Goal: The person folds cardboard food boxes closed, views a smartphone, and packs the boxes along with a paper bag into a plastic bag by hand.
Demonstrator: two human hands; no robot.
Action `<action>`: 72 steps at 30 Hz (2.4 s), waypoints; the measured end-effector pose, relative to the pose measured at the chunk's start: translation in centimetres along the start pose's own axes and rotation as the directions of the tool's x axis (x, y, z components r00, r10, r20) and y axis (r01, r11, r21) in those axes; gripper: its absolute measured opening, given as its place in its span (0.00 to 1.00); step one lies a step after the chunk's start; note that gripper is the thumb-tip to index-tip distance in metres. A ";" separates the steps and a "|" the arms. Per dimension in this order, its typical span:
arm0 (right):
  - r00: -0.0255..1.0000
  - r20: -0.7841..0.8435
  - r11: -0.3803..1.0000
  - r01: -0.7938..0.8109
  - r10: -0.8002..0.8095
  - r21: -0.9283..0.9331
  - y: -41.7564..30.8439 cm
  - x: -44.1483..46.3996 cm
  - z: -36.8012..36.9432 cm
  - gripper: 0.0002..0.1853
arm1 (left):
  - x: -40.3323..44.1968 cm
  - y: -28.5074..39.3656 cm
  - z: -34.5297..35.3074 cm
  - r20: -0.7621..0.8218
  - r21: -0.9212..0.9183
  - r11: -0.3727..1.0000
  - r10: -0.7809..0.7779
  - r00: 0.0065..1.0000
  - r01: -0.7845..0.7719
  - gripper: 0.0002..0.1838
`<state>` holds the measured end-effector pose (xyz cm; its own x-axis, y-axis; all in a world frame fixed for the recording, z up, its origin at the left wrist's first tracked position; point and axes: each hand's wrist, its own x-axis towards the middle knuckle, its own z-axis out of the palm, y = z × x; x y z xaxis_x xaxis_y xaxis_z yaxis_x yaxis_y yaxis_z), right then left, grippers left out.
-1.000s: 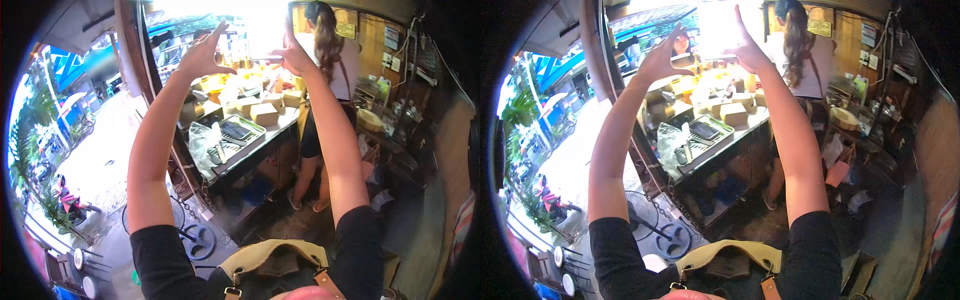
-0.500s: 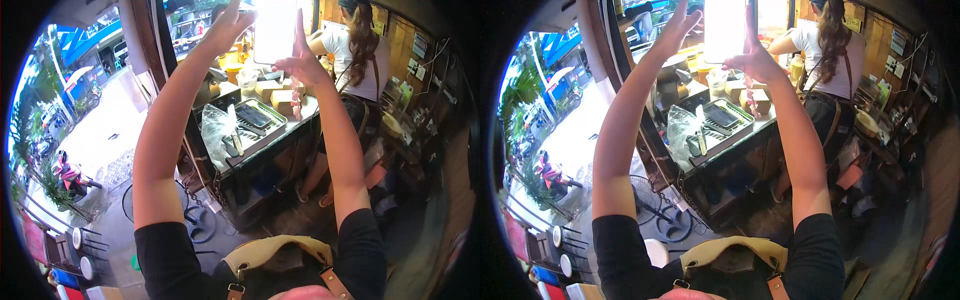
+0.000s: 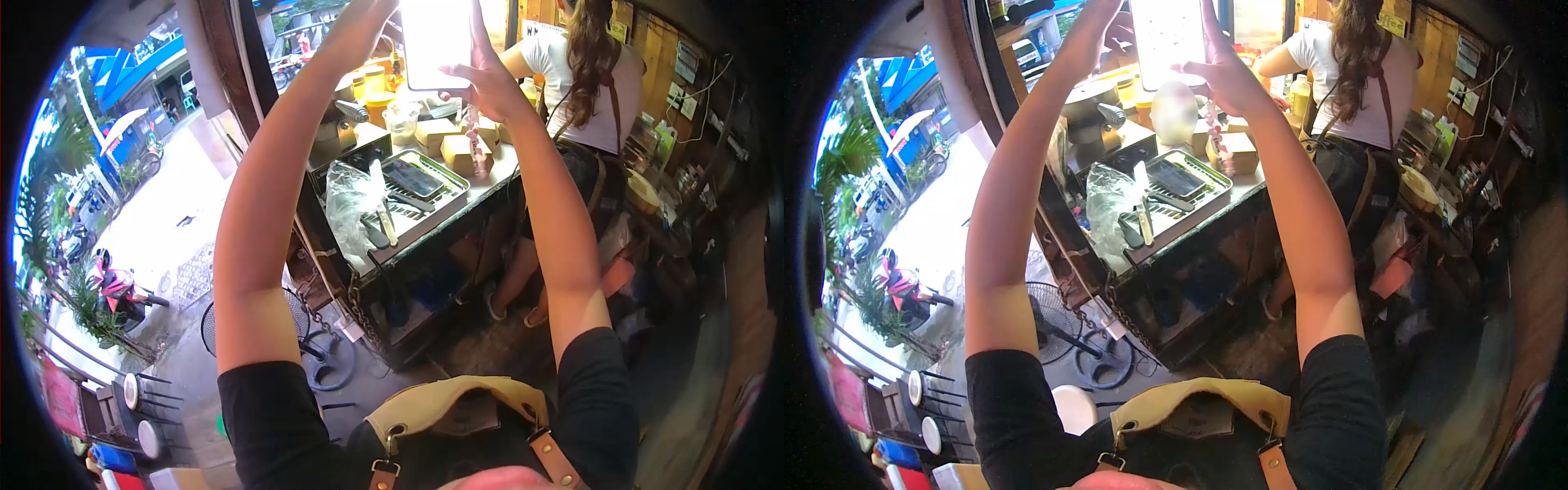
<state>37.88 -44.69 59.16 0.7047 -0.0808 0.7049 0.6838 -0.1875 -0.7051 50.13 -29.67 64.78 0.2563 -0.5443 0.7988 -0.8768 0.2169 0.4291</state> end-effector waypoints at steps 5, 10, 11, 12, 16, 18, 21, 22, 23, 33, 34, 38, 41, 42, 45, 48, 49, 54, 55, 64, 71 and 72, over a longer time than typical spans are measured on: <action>0.991 0.118 0.980 0.045 -0.069 0.192 2.5 1.0 -1.3 0.36 | 0.1 -0.6 0.2 -0.034 0.032 0.993 0.114 0.993 -0.113 0.28; 0.984 0.125 0.967 0.091 -0.123 0.237 2.4 1.0 -1.6 0.42 | 0.0 0.0 0.1 -0.005 0.035 0.997 -0.065 0.998 0.066 0.28; 0.950 0.178 0.966 0.246 -0.256 0.081 2.4 1.1 -1.7 0.46 | 0.1 -0.1 0.2 -0.011 0.011 0.998 -0.057 0.998 0.057 0.28; 0.894 0.250 0.915 0.399 -0.372 -0.066 2.5 1.2 -1.7 0.50 | 0.1 -0.2 0.2 -0.018 -0.013 0.999 -0.049 0.999 0.049 0.29; 0.935 0.209 0.956 0.293 -0.286 -0.003 1.4 0.5 -1.1 0.54 | 0.5 -1.6 -0.1 0.071 -0.221 0.975 -0.010 0.997 0.026 0.29; 0.960 0.214 0.979 0.195 -0.179 -0.059 0.6 0.3 -1.0 0.52 | 0.4 -1.3 0.3 -0.017 -0.162 0.987 -0.007 1.000 0.004 0.29; 0.951 0.162 0.961 0.274 -0.264 -0.042 1.1 0.5 -0.9 0.50 | 0.2 -1.2 0.5 0.027 -0.371 0.929 -0.007 1.000 0.017 0.29; 0.950 0.164 0.960 0.276 -0.266 -0.041 0.9 0.4 -1.4 0.50 | 0.4 -1.7 0.4 0.025 -0.369 0.929 -0.007 1.000 0.015 0.29; 0.983 0.162 0.993 0.103 -0.091 -0.066 -0.4 -0.2 -1.4 0.49 | 0.6 -2.2 0.4 0.059 -0.417 0.896 -0.143 0.988 0.155 0.29; 0.964 0.065 0.937 0.265 -0.257 -0.229 2.5 1.2 -0.3 0.50 | 0.0 1.1 2.3 -0.023 -0.665 0.726 -0.254 0.967 0.175 0.37; 0.955 0.066 0.903 0.296 -0.290 -0.310 1.9 1.1 0.4 0.50 | 1.5 -3.5 -0.5 0.244 -0.561 0.781 -0.163 0.956 0.276 0.40; 0.983 0.112 0.891 0.079 -0.144 0.448 0.7 2.1 1.4 0.50 | -1.3 3.3 1.2 -0.083 -0.339 0.936 -0.135 0.987 0.099 0.43; 0.988 0.060 0.883 0.103 -0.146 0.457 0.5 1.9 1.6 0.49 | 0.1 0.9 0.5 0.041 -0.476 0.875 -0.076 0.996 0.086 0.42; 0.997 0.018 0.930 0.057 -0.069 0.364 0.1 1.2 2.0 0.49 | -0.3 1.0 0.5 0.040 -0.413 0.900 -0.135 0.990 0.139 0.41; 0.998 -0.061 0.984 0.029 -0.019 0.178 -0.6 0.1 2.2 0.52 | -0.9 0.9 0.6 0.059 -0.361 0.919 -0.148 0.987 0.159 0.40; 0.996 -0.084 0.998 -0.004 0.010 0.067 -0.4 -1.4 2.0 0.43 | -1.0 0.8 1.0 -0.001 -0.259 0.952 -0.166 0.986 0.160 0.38; 0.996 -0.084 0.998 -0.003 0.009 0.062 -0.4 -1.6 1.6 0.43 | -1.0 0.8 1.1 0.001 -0.270 0.934 -0.241 0.970 0.232 0.38; 0.999 -0.026 0.987 -0.016 0.020 0.161 -0.6 -2.6 1.4 0.39 | 0.0 -2.4 1.0 0.007 -0.185 0.969 -0.165 0.986 0.163 0.35; 1.000 -0.022 0.987 -0.014 0.017 0.162 -0.6 -2.7 1.3 0.39 | 1.8 -6.3 1.1 -0.100 0.068 0.980 0.193 0.976 -0.187 0.34; 1.000 0.018 0.975 0.017 -0.022 0.221 -0.9 -4.0 1.6 0.42 | -1.0 1.6 0.4 0.000 -0.063 0.995 -0.083 0.997 0.083 0.28; 0.996 0.036 0.990 0.071 -0.076 0.125 1.0 -4.2 1.2 0.60 | -1.3 1.5 0.6 -0.014 -0.130 0.981 -0.148 0.989 0.145 0.27; 0.995 0.051 0.986 0.082 -0.090 0.145 1.3 -4.3 1.1 0.61 | -1.2 1.5 0.6 -0.018 -0.126 0.980 -0.155 0.988 0.152 0.28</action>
<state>35.95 -43.49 55.16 0.6489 -0.0136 0.7608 0.7594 -0.0498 -0.6487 48.27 -29.14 64.20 0.3964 -0.5570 0.7298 -0.7697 0.2317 0.5949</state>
